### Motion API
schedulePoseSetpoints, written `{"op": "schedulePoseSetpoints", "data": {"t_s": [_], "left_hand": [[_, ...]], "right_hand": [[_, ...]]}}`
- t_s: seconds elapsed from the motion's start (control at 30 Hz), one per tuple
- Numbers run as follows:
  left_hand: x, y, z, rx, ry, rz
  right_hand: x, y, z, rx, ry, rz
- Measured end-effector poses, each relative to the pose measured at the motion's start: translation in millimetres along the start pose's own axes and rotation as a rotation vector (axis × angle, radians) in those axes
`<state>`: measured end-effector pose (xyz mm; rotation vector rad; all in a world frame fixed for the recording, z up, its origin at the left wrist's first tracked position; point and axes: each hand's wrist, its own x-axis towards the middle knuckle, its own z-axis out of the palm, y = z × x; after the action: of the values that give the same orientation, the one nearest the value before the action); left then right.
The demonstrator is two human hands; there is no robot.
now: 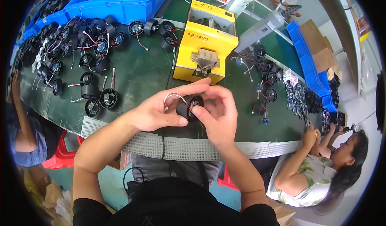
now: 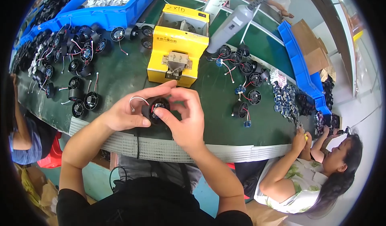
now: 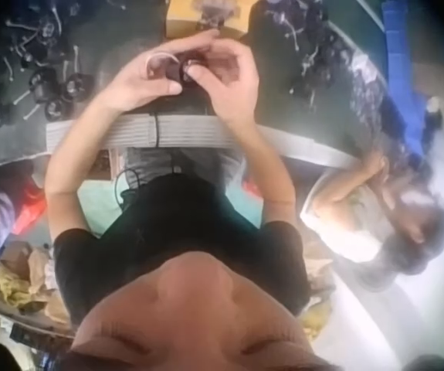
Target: The person assembles small electric motors by securing screws into plastic casings with an electric screwdriver, connecting wires and other components.
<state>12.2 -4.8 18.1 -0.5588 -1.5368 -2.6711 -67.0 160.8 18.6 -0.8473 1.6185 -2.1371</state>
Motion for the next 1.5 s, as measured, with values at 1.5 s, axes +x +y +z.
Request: {"op": "schedulePoseSetpoints", "data": {"t_s": [1.5], "left_hand": [[6,-15,-9,0.113,0.513,-0.556]], "right_hand": [[109,-37,3,0.079,0.049,-0.374]]}}
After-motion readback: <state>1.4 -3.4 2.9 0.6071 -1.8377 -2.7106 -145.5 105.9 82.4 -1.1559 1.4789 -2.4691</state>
